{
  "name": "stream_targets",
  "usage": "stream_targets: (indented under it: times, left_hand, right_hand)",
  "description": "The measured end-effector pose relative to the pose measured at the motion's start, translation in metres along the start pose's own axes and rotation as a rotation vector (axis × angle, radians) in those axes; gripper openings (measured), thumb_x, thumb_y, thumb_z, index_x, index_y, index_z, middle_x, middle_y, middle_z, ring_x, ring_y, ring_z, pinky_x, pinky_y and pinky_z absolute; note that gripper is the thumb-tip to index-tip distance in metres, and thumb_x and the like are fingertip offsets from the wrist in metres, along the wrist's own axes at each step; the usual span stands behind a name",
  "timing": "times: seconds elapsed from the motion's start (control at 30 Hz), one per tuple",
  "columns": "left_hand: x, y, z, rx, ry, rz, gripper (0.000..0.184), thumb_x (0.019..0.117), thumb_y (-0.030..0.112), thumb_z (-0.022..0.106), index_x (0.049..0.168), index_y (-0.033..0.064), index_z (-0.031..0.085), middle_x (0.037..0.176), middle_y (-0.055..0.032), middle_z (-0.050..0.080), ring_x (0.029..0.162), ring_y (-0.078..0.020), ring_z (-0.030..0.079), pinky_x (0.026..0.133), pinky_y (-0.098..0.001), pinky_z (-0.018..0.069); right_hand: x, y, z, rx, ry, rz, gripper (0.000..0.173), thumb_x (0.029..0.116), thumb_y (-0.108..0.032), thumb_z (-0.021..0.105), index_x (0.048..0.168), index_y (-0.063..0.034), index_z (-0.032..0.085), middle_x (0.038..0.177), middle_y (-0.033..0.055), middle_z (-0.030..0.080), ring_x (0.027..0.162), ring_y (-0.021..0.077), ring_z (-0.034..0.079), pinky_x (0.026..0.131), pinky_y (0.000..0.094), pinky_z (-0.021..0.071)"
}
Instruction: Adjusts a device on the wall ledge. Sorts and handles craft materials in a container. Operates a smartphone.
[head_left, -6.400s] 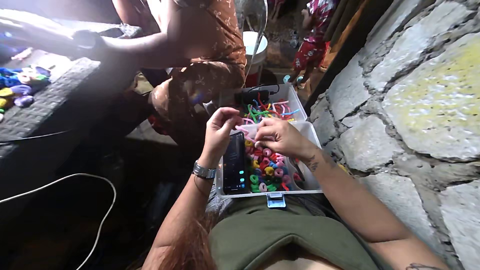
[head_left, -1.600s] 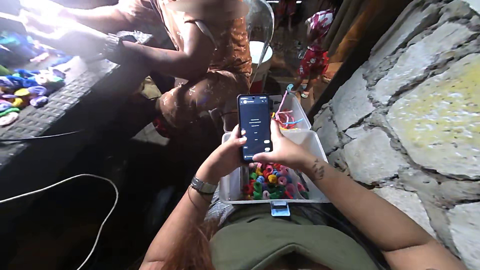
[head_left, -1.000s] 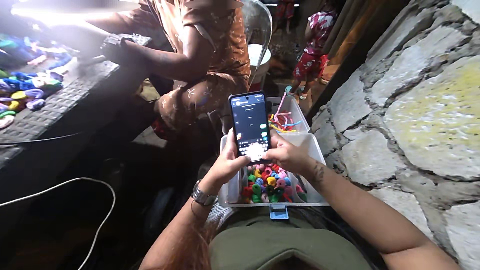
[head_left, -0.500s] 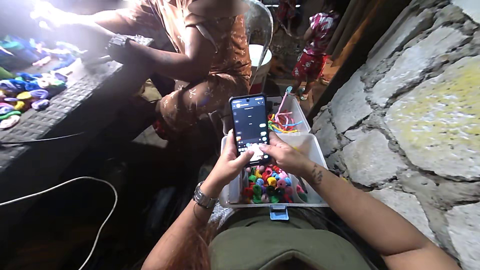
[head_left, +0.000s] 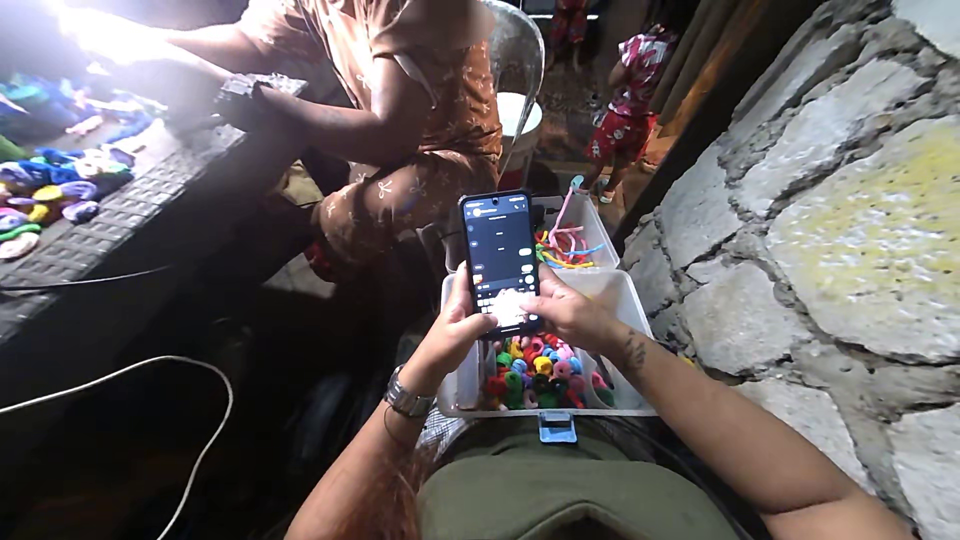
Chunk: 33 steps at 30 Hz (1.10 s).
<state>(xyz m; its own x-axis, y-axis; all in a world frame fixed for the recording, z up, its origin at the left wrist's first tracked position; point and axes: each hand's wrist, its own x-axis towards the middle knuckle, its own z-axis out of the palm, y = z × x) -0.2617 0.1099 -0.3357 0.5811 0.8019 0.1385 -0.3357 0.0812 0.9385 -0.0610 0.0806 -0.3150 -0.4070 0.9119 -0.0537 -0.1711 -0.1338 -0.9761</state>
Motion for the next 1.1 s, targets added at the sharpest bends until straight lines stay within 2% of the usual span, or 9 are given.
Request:
stream_targets:
  times: [0.03, 0.1, 0.27, 0.43, 0.6, 0.67, 0.73, 0.8, 1.1]
  left_hand:
    - [0.000, 0.000, 0.000, 0.001, -0.002, 0.001, 0.083, 0.0820, -0.002, 0.052, 0.153, 0.0149, 0.013, 0.123, -0.0006, 0.064, 0.099, -0.0115, 0.071, 0.079, -0.0297, 0.0622]
    - [0.000, 0.000, -0.001, 0.002, -0.008, -0.003, 0.084, 0.0815, -0.001, 0.052, 0.153, 0.0143, 0.011, 0.122, -0.0009, 0.064, 0.098, -0.0117, 0.071, 0.076, -0.0293, 0.0625]
    - [0.000, 0.000, -0.001, -0.027, -0.011, -0.005, 0.084, 0.0800, -0.002, 0.051, 0.152, 0.0164, 0.014, 0.121, -0.0004, 0.065, 0.095, -0.0119, 0.071, 0.074, -0.0289, 0.0625]
    - [-0.001, 0.000, -0.002, -0.019, -0.053, 0.002, 0.082, 0.0813, -0.002, 0.051, 0.151, 0.0171, 0.013, 0.122, 0.0004, 0.064, 0.095, -0.0115, 0.071, 0.071, -0.0277, 0.0622]
    - [0.000, 0.000, -0.003, -0.041, -0.042, 0.006, 0.073, 0.0862, 0.002, 0.048, 0.150, 0.0178, 0.016, 0.120, -0.0006, 0.066, 0.094, -0.0126, 0.072, 0.072, -0.0289, 0.0622]
    - [0.000, 0.001, -0.002, -0.059, -0.032, -0.003, 0.069, 0.0896, 0.002, 0.044, 0.151, 0.0182, 0.018, 0.118, -0.0022, 0.066, 0.093, -0.0131, 0.071, 0.073, -0.0290, 0.0619]
    - [0.000, 0.001, -0.001, -0.054, -0.031, -0.001, 0.069, 0.0896, 0.002, 0.045, 0.151, 0.0181, 0.018, 0.118, -0.0016, 0.066, 0.093, -0.0123, 0.071, 0.074, -0.0287, 0.0617]
    - [0.000, 0.001, -0.001, -0.030, -0.045, 0.004, 0.074, 0.0879, 0.001, 0.047, 0.152, 0.0173, 0.014, 0.122, 0.0002, 0.063, 0.100, -0.0112, 0.070, 0.081, -0.0302, 0.0614]
    - [0.000, 0.000, -0.002, -0.042, -0.055, 0.014, 0.074, 0.0859, -0.001, 0.049, 0.149, 0.0176, 0.017, 0.121, 0.0002, 0.065, 0.097, -0.0122, 0.071, 0.074, -0.0291, 0.0621]
  right_hand:
    - [-0.001, -0.001, 0.000, -0.047, 0.001, 0.006, 0.059, 0.0971, -0.004, 0.053, 0.148, -0.0096, 0.025, 0.115, 0.0042, 0.066, 0.091, 0.0098, 0.071, 0.074, 0.0256, 0.0618]
    - [-0.001, -0.004, 0.002, -0.124, 0.008, 0.029, 0.069, 0.0949, 0.001, 0.058, 0.151, -0.0067, 0.019, 0.120, 0.0051, 0.064, 0.093, 0.0085, 0.071, 0.076, 0.0243, 0.0620]
    - [-0.001, -0.001, -0.001, 0.003, -0.025, -0.001, 0.046, 0.1013, -0.006, 0.041, 0.145, -0.0115, 0.028, 0.112, 0.0016, 0.065, 0.090, 0.0088, 0.070, 0.074, 0.0254, 0.0609]
    - [-0.001, -0.001, 0.001, 0.018, 0.020, 0.005, 0.044, 0.1052, -0.008, 0.040, 0.148, -0.0130, 0.028, 0.109, 0.0034, 0.066, 0.085, 0.0103, 0.070, 0.068, 0.0247, 0.0603]
    - [-0.002, -0.002, -0.005, 0.078, -0.075, -0.005, 0.047, 0.0983, -0.004, 0.035, 0.144, -0.0130, 0.029, 0.114, 0.0011, 0.065, 0.094, 0.0094, 0.070, 0.077, 0.0267, 0.0611]
    - [-0.001, -0.001, -0.004, 0.037, -0.071, -0.010, 0.051, 0.0974, -0.004, 0.043, 0.145, -0.0115, 0.028, 0.116, 0.0019, 0.065, 0.095, 0.0095, 0.070, 0.078, 0.0266, 0.0611]
    - [-0.002, -0.004, 0.000, -0.066, -0.021, -0.002, 0.063, 0.0933, -0.003, 0.060, 0.146, -0.0073, 0.026, 0.117, 0.0031, 0.066, 0.095, 0.0080, 0.070, 0.078, 0.0245, 0.0614]
    - [-0.002, -0.007, 0.005, -0.130, 0.036, 0.019, 0.070, 0.0903, 0.002, 0.066, 0.147, -0.0054, 0.025, 0.117, 0.0045, 0.065, 0.093, 0.0069, 0.071, 0.075, 0.0229, 0.0613]
    - [-0.002, -0.006, -0.005, 0.078, -0.061, 0.054, 0.049, 0.0961, -0.006, 0.048, 0.142, -0.0132, 0.032, 0.111, 0.0027, 0.068, 0.088, 0.0121, 0.072, 0.069, 0.0273, 0.0618]
